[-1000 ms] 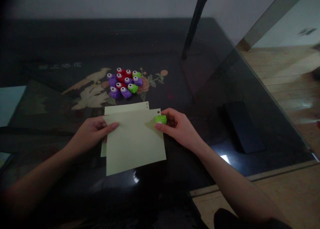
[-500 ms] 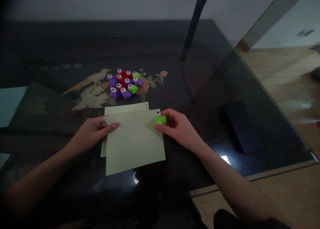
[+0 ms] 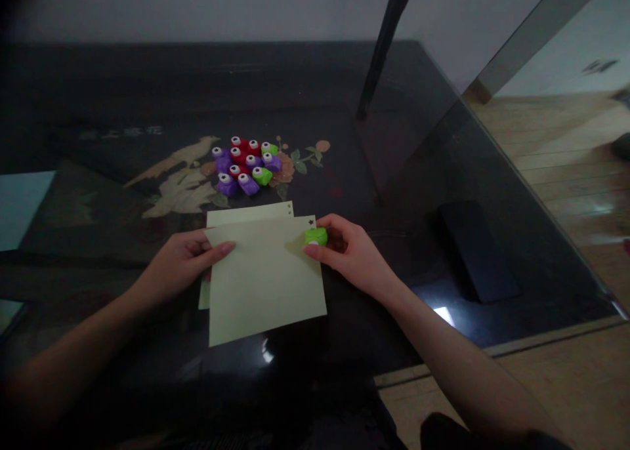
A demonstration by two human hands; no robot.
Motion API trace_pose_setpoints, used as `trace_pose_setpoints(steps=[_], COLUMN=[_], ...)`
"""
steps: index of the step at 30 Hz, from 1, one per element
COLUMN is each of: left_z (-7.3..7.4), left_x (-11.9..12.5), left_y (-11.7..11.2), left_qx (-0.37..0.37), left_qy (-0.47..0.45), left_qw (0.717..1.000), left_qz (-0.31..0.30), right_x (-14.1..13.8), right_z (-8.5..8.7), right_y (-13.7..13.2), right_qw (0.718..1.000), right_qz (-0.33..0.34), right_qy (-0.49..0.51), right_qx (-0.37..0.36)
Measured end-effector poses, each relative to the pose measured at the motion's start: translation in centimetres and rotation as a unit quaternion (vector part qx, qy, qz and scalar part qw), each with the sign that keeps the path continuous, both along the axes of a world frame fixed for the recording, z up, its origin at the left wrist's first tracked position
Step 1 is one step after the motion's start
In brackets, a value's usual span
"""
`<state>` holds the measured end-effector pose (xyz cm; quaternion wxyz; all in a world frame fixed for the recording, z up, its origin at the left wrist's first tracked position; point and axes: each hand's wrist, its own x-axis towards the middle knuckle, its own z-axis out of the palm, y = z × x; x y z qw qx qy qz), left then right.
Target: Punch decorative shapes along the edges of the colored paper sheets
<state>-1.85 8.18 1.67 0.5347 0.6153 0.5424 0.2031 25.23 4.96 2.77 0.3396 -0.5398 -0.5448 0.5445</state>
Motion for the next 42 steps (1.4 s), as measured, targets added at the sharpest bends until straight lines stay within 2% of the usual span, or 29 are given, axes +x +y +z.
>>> trace_pose_setpoints(steps=[18, 25, 42], left_z=[-0.01, -0.04, -0.04], left_x=[-0.04, 0.00, 0.78], left_y=[-0.12, -0.16, -0.34], left_qx=[-0.004, -0.005, 0.024], left_qy=[-0.011, -0.011, 0.019], left_qw=[1.000, 1.000, 0.999], left_qz=[-0.005, 0.002, -0.015], right_x=[-0.19, -0.23, 0.38], right_z=[-0.24, -0.33, -0.78], right_y=[-0.01, 0.02, -0.08], right_qw=[1.000, 1.000, 1.000], right_qz=[-0.008, -0.018, -0.023], right_qy=[0.020, 0.016, 0.008], right_qx=[0.015, -0.004, -0.008])
